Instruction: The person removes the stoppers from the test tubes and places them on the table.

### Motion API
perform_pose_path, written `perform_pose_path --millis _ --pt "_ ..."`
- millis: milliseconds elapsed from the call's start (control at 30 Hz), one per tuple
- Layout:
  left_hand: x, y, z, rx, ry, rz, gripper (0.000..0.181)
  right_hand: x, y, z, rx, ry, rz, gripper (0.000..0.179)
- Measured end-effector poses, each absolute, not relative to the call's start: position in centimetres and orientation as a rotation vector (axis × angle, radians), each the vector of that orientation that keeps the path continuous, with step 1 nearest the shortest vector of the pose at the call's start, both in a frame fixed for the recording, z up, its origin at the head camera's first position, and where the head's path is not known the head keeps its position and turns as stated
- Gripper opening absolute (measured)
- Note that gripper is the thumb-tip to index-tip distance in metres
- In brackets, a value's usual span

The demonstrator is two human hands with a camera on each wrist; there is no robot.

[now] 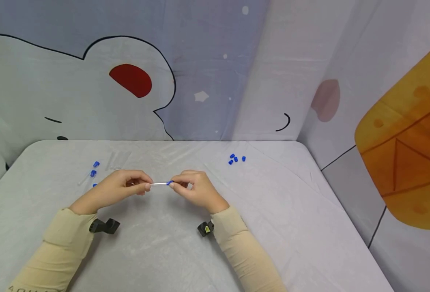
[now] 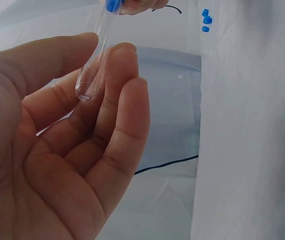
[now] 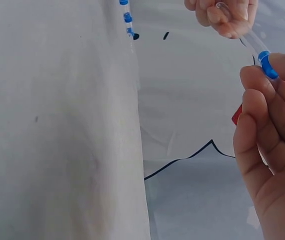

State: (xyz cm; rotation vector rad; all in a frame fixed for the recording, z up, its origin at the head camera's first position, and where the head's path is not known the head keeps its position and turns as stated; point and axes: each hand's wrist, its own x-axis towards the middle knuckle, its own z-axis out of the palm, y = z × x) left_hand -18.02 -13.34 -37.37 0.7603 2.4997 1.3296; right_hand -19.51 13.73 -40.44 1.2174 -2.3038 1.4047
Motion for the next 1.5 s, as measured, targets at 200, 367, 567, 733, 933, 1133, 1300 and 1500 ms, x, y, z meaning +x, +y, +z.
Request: perform_pose_path --millis 200,367,567,733,933,1133,1300,1500 --pt "-17.99 -13.30 -37.43 0.750 2.496 1.329 0.015 -19.60 13.65 -40.70 1.227 -2.248 1.344 0.006" --pt "-17.91 -13.20 -37.37 0.752 2.508 1.314 0.014 -19.67 13.58 -40.80 1.229 -2.217 1.297 0.006" --pt "-17.87 -13.19 -37.37 0.744 2.514 1.305 0.013 -19.69 13.47 -40.77 1.247 -2.193 1.265 0.006" --pt "-17.81 -13.23 -37.40 0.754 2.520 1.293 0.016 -19.59 13.42 -40.69 1.248 -2.199 1.237 0.006" --pt "-17.79 -13.24 -37.35 0.764 2.537 1.274 0.016 -19.46 13.44 -40.58 1.240 -2.208 1.236 0.006" --pt "-17.80 -13.33 -37.28 0.757 2.536 1.274 0.018 -19.47 13.44 -40.70 1.268 -2.204 1.313 0.008" --pt "-17.88 -13.29 -37.22 0.744 2.527 1.287 0.015 -19.49 13.59 -40.65 1.264 -2.241 1.406 0.009" --pt "-17.99 -13.31 -37.22 0.738 2.526 1.291 0.014 -19.58 13.81 -40.59 1.233 -2.290 1.462 0.009"
